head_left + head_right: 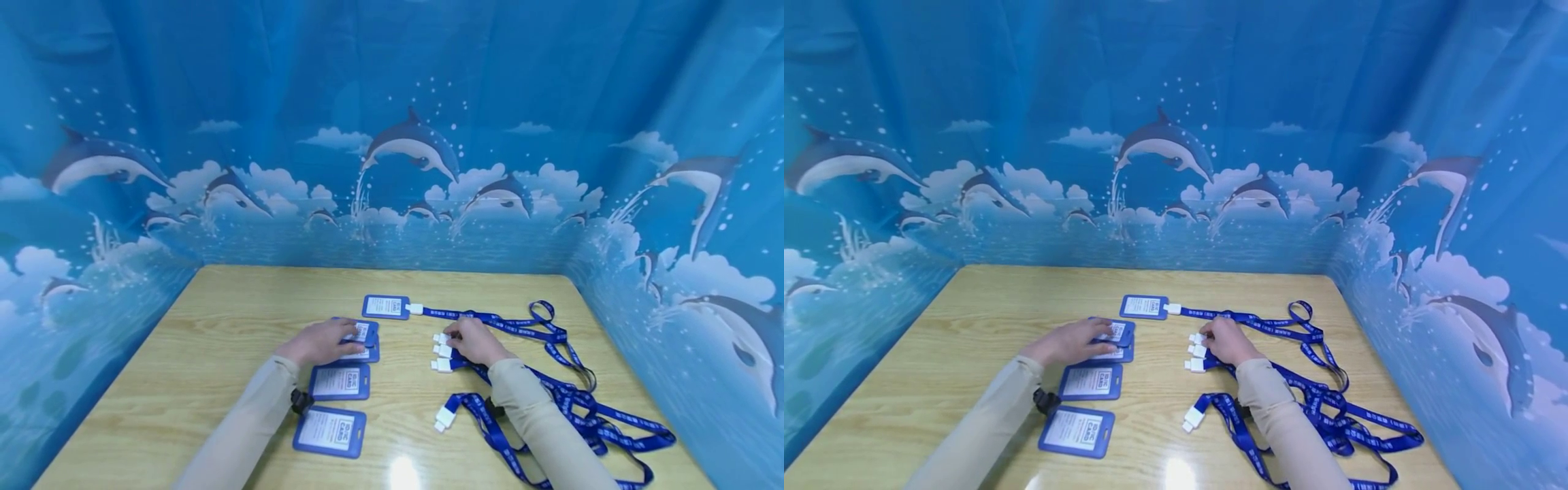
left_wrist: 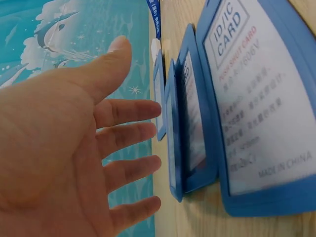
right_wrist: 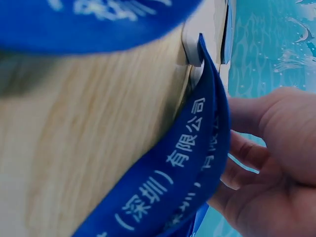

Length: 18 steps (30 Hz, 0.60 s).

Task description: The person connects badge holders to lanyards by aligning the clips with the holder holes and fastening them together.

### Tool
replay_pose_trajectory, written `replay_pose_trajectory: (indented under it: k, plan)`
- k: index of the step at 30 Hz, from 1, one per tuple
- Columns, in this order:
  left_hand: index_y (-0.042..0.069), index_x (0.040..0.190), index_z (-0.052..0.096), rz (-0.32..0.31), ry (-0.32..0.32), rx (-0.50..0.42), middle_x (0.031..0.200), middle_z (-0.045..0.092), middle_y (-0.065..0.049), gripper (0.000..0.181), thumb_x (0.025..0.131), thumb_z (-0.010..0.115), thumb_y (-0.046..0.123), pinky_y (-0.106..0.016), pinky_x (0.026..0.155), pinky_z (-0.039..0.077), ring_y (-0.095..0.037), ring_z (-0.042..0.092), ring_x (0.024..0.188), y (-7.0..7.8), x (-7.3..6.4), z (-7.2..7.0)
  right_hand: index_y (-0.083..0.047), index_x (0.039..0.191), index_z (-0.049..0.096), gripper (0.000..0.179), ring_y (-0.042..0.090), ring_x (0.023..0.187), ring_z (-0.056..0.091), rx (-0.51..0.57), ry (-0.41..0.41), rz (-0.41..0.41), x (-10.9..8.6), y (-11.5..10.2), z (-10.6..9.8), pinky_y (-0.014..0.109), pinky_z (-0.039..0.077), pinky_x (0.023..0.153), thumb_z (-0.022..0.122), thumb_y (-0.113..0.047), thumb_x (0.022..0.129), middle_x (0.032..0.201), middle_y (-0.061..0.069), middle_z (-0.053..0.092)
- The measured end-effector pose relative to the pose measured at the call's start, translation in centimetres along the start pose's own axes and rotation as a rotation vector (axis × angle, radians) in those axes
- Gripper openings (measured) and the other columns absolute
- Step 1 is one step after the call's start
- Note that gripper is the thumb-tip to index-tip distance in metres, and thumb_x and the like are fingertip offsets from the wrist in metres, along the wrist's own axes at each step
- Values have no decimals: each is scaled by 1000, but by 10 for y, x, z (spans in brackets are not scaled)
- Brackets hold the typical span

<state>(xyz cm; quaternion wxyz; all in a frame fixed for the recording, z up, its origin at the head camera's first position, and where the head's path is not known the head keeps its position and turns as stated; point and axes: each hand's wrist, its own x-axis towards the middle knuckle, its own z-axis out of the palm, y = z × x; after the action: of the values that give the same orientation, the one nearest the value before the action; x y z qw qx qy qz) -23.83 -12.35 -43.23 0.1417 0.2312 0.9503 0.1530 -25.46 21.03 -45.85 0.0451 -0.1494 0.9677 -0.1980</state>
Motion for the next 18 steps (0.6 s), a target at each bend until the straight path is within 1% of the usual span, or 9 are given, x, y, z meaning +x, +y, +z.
replay_pose_trajectory:
  k: [5,7,12,18]
  plan:
    - [11,144,55,-31,-23,2,155,47,-14,61,100,56,52,-54,119,37,-37,43,143,-2,2,3,-4,116,75,23,17,93,66,-13,-39,14,1,-2,-3,38,60,83,72,-8,94,106,7,72]
    - [11,144,56,-34,-26,9,154,48,-14,60,100,56,52,-54,119,37,-36,44,143,-2,4,5,-4,117,74,24,19,96,67,-19,-57,12,1,-2,-3,39,60,86,72,-8,93,108,8,72]
    - [11,147,53,-44,-33,36,157,45,-13,61,101,55,51,-53,121,34,-35,40,146,-2,8,9,-4,116,75,27,20,102,66,-36,-86,-9,2,-1,-3,41,58,91,77,-10,90,111,8,72]
    - [9,150,48,-26,-33,67,159,41,-14,65,101,54,51,-54,121,32,-36,35,149,-3,11,11,-7,113,76,24,15,95,62,-36,-83,3,1,-1,-3,39,58,89,78,-10,89,105,4,70]
